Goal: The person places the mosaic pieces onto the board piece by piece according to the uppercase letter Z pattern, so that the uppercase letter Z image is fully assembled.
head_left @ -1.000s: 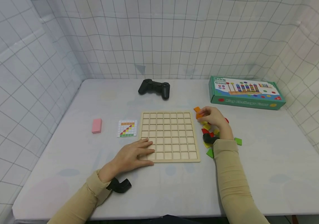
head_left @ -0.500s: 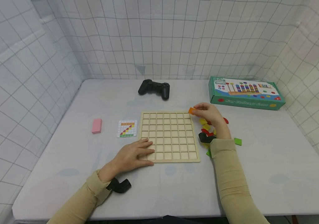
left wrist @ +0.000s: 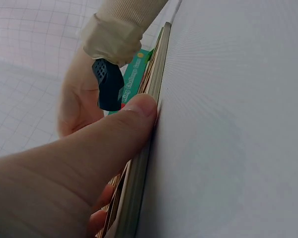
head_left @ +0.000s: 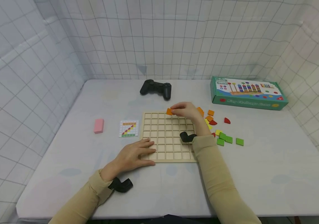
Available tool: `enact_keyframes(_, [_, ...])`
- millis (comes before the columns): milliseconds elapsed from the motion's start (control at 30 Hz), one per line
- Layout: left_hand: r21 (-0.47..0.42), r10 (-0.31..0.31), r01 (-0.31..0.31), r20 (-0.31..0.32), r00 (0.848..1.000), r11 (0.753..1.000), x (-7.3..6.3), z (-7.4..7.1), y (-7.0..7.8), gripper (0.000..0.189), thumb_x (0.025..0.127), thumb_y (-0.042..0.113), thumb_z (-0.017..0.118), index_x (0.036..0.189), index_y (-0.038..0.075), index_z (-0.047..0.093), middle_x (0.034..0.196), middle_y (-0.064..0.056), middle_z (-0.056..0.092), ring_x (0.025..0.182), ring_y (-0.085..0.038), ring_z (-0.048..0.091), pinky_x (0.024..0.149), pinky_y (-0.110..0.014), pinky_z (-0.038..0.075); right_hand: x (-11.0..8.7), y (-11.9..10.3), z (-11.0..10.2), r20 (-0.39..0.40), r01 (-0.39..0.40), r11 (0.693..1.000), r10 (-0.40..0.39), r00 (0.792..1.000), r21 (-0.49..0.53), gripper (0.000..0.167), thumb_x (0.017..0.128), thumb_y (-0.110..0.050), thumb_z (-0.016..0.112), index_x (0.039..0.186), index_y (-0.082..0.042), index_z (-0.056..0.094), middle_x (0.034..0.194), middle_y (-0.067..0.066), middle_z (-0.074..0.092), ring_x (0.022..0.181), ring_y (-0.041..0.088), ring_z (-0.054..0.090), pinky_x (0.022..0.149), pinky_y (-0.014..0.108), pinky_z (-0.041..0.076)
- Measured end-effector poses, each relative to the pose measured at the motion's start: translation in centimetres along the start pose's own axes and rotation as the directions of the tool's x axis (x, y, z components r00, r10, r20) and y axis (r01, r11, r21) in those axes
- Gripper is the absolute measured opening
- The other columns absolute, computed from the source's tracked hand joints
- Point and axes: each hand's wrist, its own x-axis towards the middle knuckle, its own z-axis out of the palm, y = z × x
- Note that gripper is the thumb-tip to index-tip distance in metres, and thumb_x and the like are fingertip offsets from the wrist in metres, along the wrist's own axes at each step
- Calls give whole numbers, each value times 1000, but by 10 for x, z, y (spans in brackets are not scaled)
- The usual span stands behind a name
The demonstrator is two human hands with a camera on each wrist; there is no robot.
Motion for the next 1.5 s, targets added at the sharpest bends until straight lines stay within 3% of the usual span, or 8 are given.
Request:
enact_keyframes(267, [6, 11, -11, -5, 1000, 1000, 0, 2, -1, 51, 79, 52, 69, 116, 16, 69, 133, -6, 54, 130, -25, 42, 105, -40, 36, 13, -4, 38, 42, -13, 999, 15, 999, -45, 26, 89, -16, 67, 111, -4, 68, 112, 12, 64, 97, 23, 61, 86, 33, 50])
enact_keyframes(400, [11, 21, -21, -13, 1000, 1000, -1, 1, -1, 51, 79, 52, 69, 115, 16, 70, 132, -6, 55, 129, -25, 43, 105, -41, 37, 17, -4, 47, 43, -20, 995, 24, 999, -98, 24, 87, -19, 69, 107, -8, 71, 107, 9, 66, 89, 19, 60, 77, 29, 50])
enact_keyframes(533, [13, 28, -28, -13, 1000, 1000, -1, 1, -1, 51, 80, 52, 68, 116, 16, 70, 132, -6, 55, 129, -25, 43, 105, -41, 37, 20, -3, 55, 39, -54, 995, 58, 998, -80, 21, 85, -19, 71, 103, -9, 72, 100, 7, 68, 78, 18, 61, 66, 27, 52])
enact_keyframes(700, [15, 27, -27, -10, 1000, 1000, 0, 1, 0, 51, 80, 52, 68, 115, 15, 70, 132, -7, 55, 129, -26, 43, 105, -41, 37, 21, -4, 61, 27, -62, 988, 66, 997, -139, 18, 85, -21, 71, 100, -11, 73, 95, 5, 69, 77, 16, 62, 64, 25, 53])
enact_keyframes(1000, [23, 26, -26, -17, 1000, 999, 0, 1, 0, 50, 79, 51, 69, 115, 16, 70, 131, -6, 56, 129, -25, 43, 104, -40, 38, 22, -5, 62, 27, -53, 966, 61, 998, -252, 17, 86, -24, 70, 99, -12, 74, 93, 2, 69, 80, 18, 61, 68, 28, 51])
enact_keyframes(1167, [18, 23, -23, -17, 1000, 1000, 0, 0, 1, 49, 79, 49, 71, 114, 15, 70, 131, -7, 56, 128, -25, 43, 104, -40, 38, 22, -5, 62, 25, -28, 947, 38, 999, -320, 20, 88, -27, 67, 102, -14, 74, 103, 3, 68, 91, 20, 60, 78, 31, 51])
enact_keyframes(1400, [13, 25, -24, -15, 1000, 1000, 0, -1, 3, 50, 78, 48, 72, 115, 14, 70, 132, -7, 55, 128, -26, 44, 104, -41, 38, 12, -1, 49, 16, 7, 963, -2, 1000, -269, 30, 91, -22, 63, 119, -15, 66, 111, 8, 62, 89, 22, 61, 73, 33, 51])
enact_keyframes(1500, [17, 26, -25, -18, 1000, 1000, 0, -1, 2, 50, 78, 47, 72, 115, 14, 70, 132, -8, 55, 128, -26, 44, 104, -41, 38, 5, -2, 34, 5, 53, 974, -53, 999, -220, 34, 90, -22, 64, 124, -14, 63, 114, 9, 60, 96, 22, 59, 78, 34, 51])
